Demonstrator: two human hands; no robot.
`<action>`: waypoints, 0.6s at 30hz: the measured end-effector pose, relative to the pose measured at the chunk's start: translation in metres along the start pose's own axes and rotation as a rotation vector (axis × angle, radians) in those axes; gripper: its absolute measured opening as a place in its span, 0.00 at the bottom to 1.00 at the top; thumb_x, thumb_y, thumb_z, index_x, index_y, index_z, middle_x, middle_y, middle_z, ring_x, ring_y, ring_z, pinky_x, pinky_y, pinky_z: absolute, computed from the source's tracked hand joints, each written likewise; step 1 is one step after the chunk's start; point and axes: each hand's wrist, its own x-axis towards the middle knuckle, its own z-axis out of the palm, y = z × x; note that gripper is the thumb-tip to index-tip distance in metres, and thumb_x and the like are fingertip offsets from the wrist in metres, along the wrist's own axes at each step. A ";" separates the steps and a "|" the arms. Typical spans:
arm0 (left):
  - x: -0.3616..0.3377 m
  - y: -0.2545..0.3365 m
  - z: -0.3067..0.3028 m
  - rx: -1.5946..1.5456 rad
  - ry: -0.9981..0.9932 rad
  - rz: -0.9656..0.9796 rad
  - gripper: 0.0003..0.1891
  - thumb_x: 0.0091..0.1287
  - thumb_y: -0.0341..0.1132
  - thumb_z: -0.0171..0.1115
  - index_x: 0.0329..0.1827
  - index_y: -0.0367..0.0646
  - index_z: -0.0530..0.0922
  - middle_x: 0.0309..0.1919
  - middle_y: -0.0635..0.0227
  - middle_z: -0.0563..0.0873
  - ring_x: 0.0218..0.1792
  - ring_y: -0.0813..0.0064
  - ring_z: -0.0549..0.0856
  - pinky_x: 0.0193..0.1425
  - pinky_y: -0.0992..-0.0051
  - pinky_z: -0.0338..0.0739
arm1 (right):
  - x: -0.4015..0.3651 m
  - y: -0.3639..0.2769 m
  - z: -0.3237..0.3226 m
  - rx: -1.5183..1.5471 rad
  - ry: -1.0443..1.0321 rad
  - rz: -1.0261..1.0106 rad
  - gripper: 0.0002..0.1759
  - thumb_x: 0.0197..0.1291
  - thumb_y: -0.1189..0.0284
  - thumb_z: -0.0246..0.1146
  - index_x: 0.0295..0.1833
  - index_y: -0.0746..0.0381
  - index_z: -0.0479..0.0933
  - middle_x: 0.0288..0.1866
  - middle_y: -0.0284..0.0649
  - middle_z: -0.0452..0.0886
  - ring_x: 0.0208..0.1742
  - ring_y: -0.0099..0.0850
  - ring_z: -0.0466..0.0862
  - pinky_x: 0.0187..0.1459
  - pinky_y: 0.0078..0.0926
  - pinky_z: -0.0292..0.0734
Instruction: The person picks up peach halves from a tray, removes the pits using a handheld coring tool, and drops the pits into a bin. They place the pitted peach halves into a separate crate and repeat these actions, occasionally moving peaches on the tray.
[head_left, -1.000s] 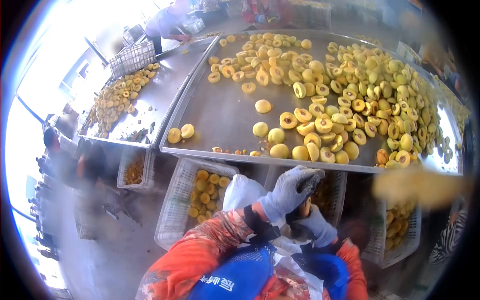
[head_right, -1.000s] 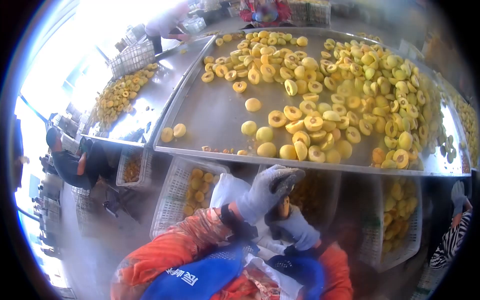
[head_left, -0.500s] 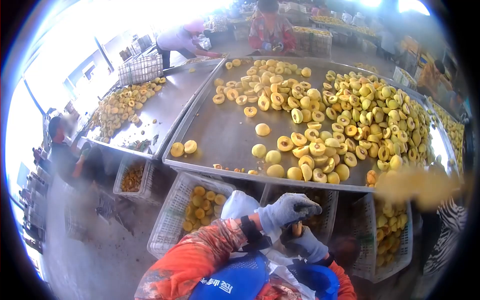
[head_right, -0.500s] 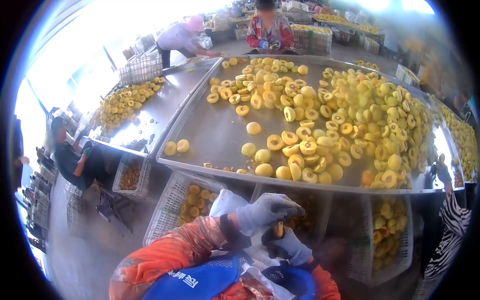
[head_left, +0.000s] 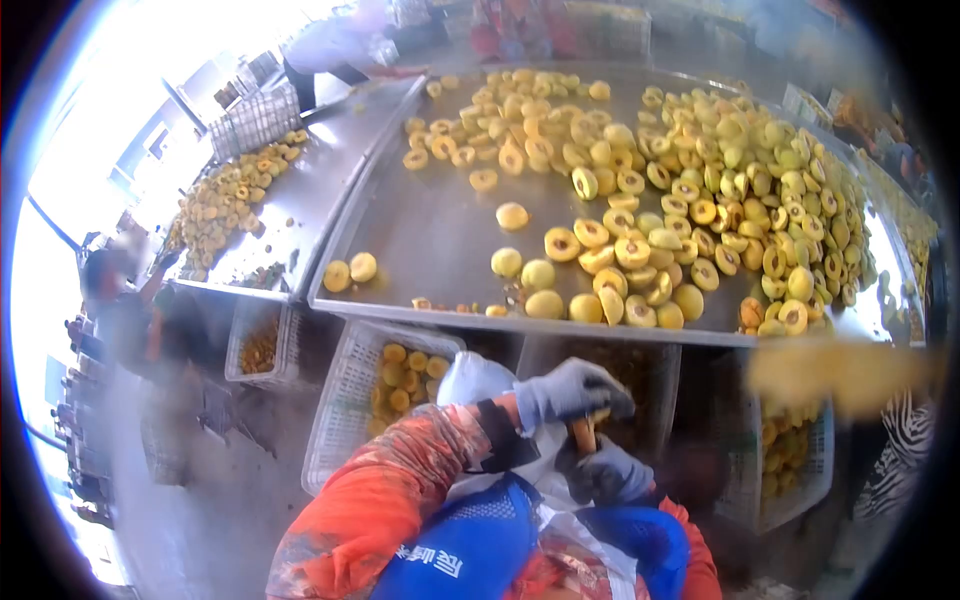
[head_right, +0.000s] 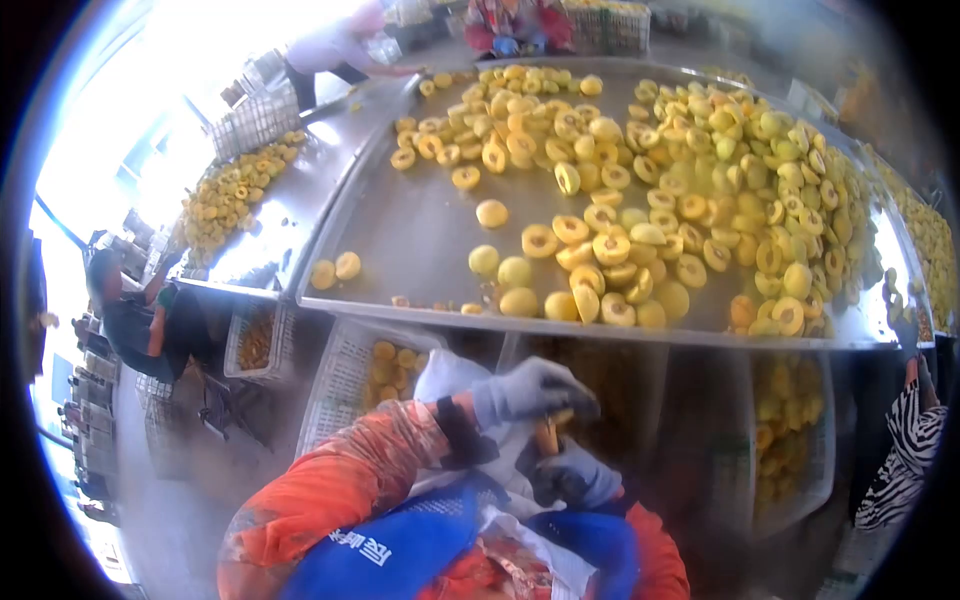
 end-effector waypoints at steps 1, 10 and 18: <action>0.002 0.000 -0.005 -0.124 0.055 0.007 0.12 0.70 0.30 0.56 0.48 0.33 0.84 0.45 0.60 0.88 0.45 0.72 0.87 0.52 0.73 0.80 | 0.000 -0.008 0.001 0.094 -0.021 0.021 0.10 0.54 0.79 0.61 0.43 0.69 0.76 0.24 0.37 0.76 0.21 0.24 0.76 0.21 0.18 0.67; -0.096 -0.029 -0.070 -0.197 0.595 0.045 0.27 0.56 0.18 0.64 0.62 0.33 0.72 0.50 0.57 0.85 0.43 0.68 0.88 0.45 0.73 0.84 | 0.012 -0.001 -0.021 0.388 -0.236 0.085 0.10 0.55 0.71 0.66 0.33 0.67 0.75 0.21 0.32 0.71 0.17 0.20 0.70 0.18 0.16 0.61; -0.070 -0.035 -0.201 0.944 0.799 -0.092 0.30 0.58 0.34 0.68 0.66 0.46 0.72 0.60 0.53 0.78 0.61 0.52 0.76 0.66 0.62 0.71 | 0.033 0.032 -0.091 -1.077 0.832 0.021 0.24 0.52 0.60 0.68 0.52 0.62 0.76 0.44 0.51 0.83 0.45 0.49 0.83 0.47 0.42 0.78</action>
